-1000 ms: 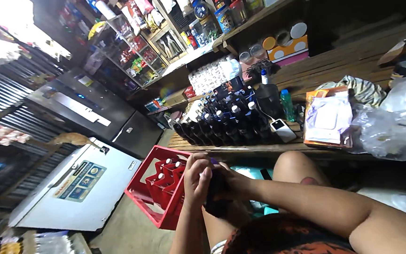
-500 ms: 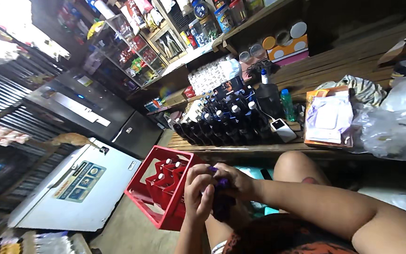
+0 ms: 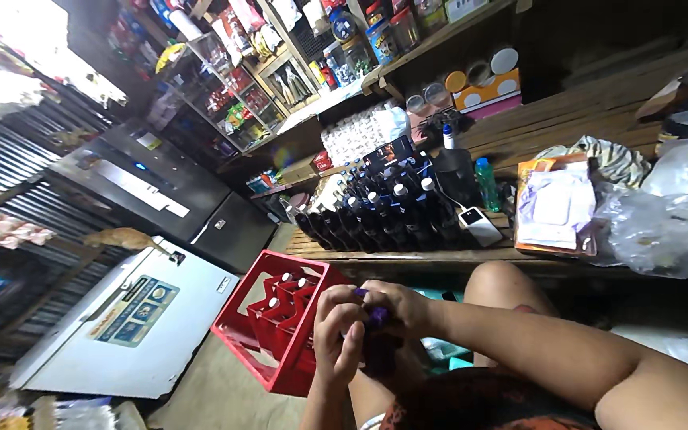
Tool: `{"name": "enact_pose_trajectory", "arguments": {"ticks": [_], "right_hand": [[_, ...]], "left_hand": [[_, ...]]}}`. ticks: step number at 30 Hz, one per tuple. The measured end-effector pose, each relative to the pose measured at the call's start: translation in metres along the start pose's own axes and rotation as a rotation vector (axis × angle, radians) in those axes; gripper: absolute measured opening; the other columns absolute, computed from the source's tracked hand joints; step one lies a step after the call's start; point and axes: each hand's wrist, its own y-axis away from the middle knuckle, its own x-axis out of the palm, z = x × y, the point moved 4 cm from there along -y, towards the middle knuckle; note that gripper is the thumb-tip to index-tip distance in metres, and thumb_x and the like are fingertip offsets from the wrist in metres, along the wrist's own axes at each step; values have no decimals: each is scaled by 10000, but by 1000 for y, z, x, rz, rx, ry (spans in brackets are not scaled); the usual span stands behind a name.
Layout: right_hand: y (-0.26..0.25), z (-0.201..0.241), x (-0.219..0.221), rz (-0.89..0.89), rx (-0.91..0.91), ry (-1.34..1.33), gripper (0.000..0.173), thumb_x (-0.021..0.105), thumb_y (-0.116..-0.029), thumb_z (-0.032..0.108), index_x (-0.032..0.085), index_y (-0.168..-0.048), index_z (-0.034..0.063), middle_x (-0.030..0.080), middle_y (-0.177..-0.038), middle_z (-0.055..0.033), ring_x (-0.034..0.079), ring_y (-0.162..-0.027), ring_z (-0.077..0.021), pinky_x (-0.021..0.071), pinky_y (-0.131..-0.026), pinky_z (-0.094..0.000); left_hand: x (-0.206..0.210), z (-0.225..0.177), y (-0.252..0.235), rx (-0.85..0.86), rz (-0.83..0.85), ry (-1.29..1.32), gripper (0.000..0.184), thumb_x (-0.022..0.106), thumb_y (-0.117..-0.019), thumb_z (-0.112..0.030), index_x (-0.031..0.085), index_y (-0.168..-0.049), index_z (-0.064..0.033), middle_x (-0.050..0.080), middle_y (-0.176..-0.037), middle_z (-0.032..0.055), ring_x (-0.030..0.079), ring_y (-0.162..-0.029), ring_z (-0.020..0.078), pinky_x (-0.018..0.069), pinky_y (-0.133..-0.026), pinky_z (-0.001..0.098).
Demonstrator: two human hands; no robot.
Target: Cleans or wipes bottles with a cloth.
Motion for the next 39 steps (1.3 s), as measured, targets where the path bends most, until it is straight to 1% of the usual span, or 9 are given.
{"name": "enact_pose_trajectory", "arguments": {"ticks": [3,6,14,19,23,28,30,34,39], "right_hand": [[-1,0,1,97,56,-20,584,819,-828,256,601,-1272,-54,618,-1212,-249,604,-1160,-330,492,-1009,-440],[0,1,7,142,82,77,799,888,-732,354,551,-1325,-63,595,-1259,-269,602,-1174,-367,502,-1006,-460],[-5,1,-4,147,61,20,417,777,-858,167,667,-1221,-6,650,-1151,-229,633,-1116,-345,520,-951,-501],[1,0,8,201,75,137,806,901,-720,365,559,-1311,-64,597,-1263,-284,618,-1155,-403,526,-958,-511],[1,-3,9,235,111,141,750,871,-759,390,575,-1308,-25,587,-1273,-255,609,-1163,-376,524,-953,-508],[-1,-5,3,209,120,85,511,824,-829,230,634,-1258,27,629,-1205,-227,637,-1114,-362,534,-911,-535],[-2,-3,3,227,151,80,546,832,-826,244,620,-1279,25,624,-1228,-228,632,-1130,-364,528,-927,-535],[1,-1,11,289,205,159,846,897,-736,346,507,-1391,-20,565,-1317,-276,592,-1200,-408,508,-982,-539],[3,-6,13,283,169,175,837,890,-735,400,523,-1381,14,576,-1278,-260,603,-1162,-400,520,-944,-546]], "left_hand": [[1,-2,2,1,4,-1,393,420,-1070,-490,678,-948,-219,636,-1165,-78,536,-1248,80,423,-1083,263],[5,-4,5,2,8,-14,398,409,-1071,-495,674,-945,-225,632,-1149,-81,528,-1249,83,403,-1094,272],[-1,-3,4,6,1,-8,401,404,-1074,-489,670,-937,-223,643,-1139,-84,543,-1249,86,431,-1087,271],[5,-7,6,24,20,-24,398,406,-1075,-481,670,-933,-219,639,-1139,-85,536,-1252,84,413,-1099,270],[3,-6,6,24,7,-28,404,398,-1077,-492,669,-937,-226,645,-1126,-91,545,-1247,89,420,-1099,282],[-4,-4,6,18,-16,-4,393,403,-1079,-478,674,-943,-228,649,-1107,-95,559,-1233,87,437,-1092,277],[-4,-4,6,23,-11,2,388,404,-1079,-480,671,-945,-232,646,-1111,-103,554,-1237,78,434,-1093,268],[2,-8,8,30,18,-10,403,401,-1077,-491,681,-964,-225,643,-1135,-96,545,-1248,81,429,-1090,270],[2,-8,8,33,15,-15,403,397,-1080,-486,671,-951,-220,647,-1109,-94,553,-1236,83,432,-1090,270]]}}
